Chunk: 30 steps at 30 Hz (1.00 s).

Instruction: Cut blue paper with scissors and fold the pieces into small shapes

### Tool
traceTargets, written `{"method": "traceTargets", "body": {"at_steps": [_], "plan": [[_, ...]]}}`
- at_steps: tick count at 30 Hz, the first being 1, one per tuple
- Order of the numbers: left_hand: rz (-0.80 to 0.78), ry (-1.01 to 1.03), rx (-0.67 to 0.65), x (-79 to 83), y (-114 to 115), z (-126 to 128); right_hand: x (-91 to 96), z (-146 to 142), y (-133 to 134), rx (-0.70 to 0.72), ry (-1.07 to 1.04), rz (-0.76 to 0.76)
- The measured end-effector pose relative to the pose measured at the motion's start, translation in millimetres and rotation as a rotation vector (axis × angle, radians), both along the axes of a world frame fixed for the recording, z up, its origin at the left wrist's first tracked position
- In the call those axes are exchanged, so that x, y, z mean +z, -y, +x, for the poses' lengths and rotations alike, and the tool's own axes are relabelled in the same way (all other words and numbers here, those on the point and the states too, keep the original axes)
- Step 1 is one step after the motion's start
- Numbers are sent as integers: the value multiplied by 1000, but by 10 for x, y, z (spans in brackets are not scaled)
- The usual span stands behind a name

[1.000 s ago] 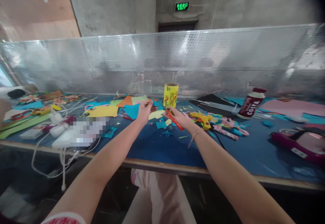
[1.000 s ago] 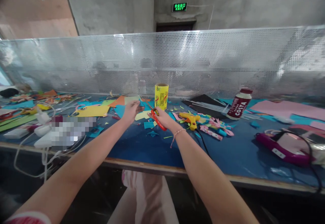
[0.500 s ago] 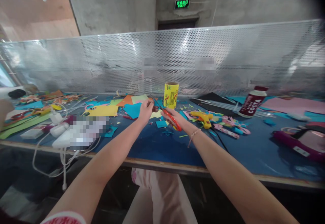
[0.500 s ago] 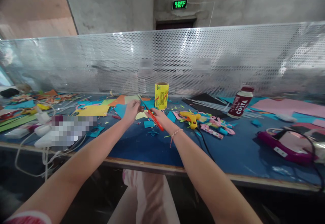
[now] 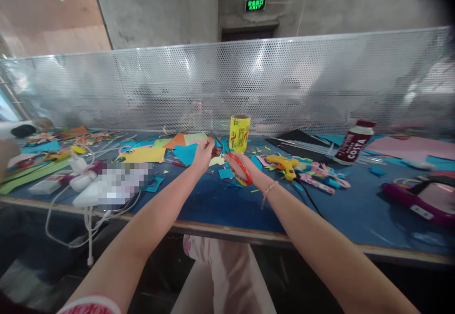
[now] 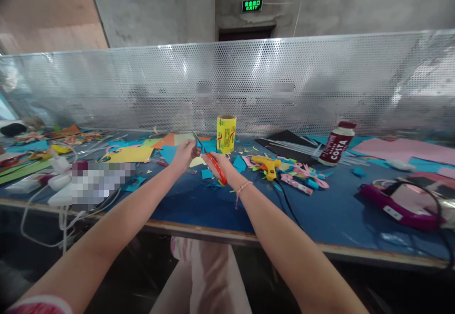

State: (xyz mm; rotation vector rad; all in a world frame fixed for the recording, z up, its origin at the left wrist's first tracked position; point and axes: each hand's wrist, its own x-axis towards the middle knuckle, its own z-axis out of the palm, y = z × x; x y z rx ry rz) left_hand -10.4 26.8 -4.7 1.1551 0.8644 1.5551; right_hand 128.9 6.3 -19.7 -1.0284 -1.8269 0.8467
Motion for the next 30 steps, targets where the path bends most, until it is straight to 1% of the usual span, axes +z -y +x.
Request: {"method": "traceTargets", "body": {"at_steps": [4,8,10,12,18,24,30], "plan": [[-21,22,-7,1,-1,-6,-2,-16,2,-2,-6,2],[-31,18,-40,11,27,8,3,-3,48,27,-46,-153],[-21,13,-58,16,40,18,-2,8,55,59,-60,-184],[-16,12,-69,18,46,26,-7,18,52,81,-66,-175],[-33,5,-66,6,35,27,-39,31,3,87,-69,-160],[-18,-24,-54,19,52,21,-60,40,-23,53,-46,-186],[-11,-33,-66,24,56,16,9,29,50,17,-22,-53]]}}
